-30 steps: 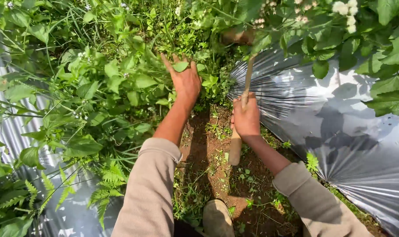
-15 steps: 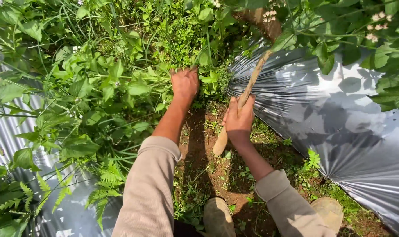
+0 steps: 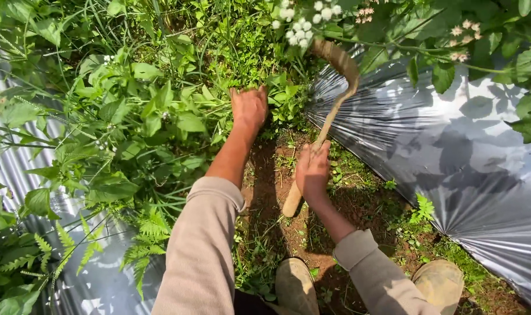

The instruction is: Weeding a garden bed using a hand hoe and pulling weeds by hand

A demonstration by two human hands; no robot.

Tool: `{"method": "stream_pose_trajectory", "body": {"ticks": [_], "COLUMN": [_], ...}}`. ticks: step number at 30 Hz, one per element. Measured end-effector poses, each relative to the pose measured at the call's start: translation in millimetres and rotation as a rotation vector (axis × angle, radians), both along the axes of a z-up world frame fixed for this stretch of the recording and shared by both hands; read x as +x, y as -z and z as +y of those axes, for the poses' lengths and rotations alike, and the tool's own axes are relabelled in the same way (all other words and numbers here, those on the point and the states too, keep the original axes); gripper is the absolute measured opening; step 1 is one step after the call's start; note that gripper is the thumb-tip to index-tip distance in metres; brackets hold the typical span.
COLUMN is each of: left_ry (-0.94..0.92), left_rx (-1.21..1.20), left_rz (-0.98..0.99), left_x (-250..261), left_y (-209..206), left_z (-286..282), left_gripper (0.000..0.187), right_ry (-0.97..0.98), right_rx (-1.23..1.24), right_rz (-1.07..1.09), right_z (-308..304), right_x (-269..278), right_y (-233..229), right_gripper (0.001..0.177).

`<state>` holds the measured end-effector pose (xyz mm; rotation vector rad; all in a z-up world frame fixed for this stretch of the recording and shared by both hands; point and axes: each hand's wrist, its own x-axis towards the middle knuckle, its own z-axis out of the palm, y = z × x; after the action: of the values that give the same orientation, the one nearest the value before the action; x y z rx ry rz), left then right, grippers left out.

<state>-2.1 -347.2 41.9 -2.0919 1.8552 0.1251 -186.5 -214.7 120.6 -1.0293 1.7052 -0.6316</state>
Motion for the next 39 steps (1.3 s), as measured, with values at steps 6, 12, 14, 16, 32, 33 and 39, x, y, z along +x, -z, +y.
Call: {"method": "stream_pose_trajectory", "body": {"ticks": [6,12,14,16,32,33,39], "left_ry": [0.114,0.102,0.15,0.205,0.133,0.106,0.06], "left_rx": [-0.02,-0.079,-0.058,-0.045,0.035,0.009,0.113], "left_rz": [-0.025,-0.051,-0.084,-0.119,-0.03,0.02,0.076], "left_x": [7,-13,1,10,9,13,3], "left_y": [13,-21,19,52,97,103,73], "left_z": [3,12,5,0,5,5,5], "left_gripper": [0.048,0.042,0.044,0.045,0.039,0.035,0.04], "right_ry": [-0.079,0.093,-0.089,-0.259,-0.088,-0.096,0.057], "right_rx": [-0.114,-0.473,-0.179,0.108,-0.072,-0.238,-0.538], "right_rz": [-0.037,-0.073,-0.031,0.013,-0.021,-0.072,-0.09], "right_z": [-24,-5,-2,-8,9,9,17], "right_x": [-11,5,-2,-7,-21,-23,-9], "right_y": [-21,-3,25,38,20,9,-5], "right_gripper": [0.027,0.05,0.038,0.029,0.032,0.03,0.017]}}
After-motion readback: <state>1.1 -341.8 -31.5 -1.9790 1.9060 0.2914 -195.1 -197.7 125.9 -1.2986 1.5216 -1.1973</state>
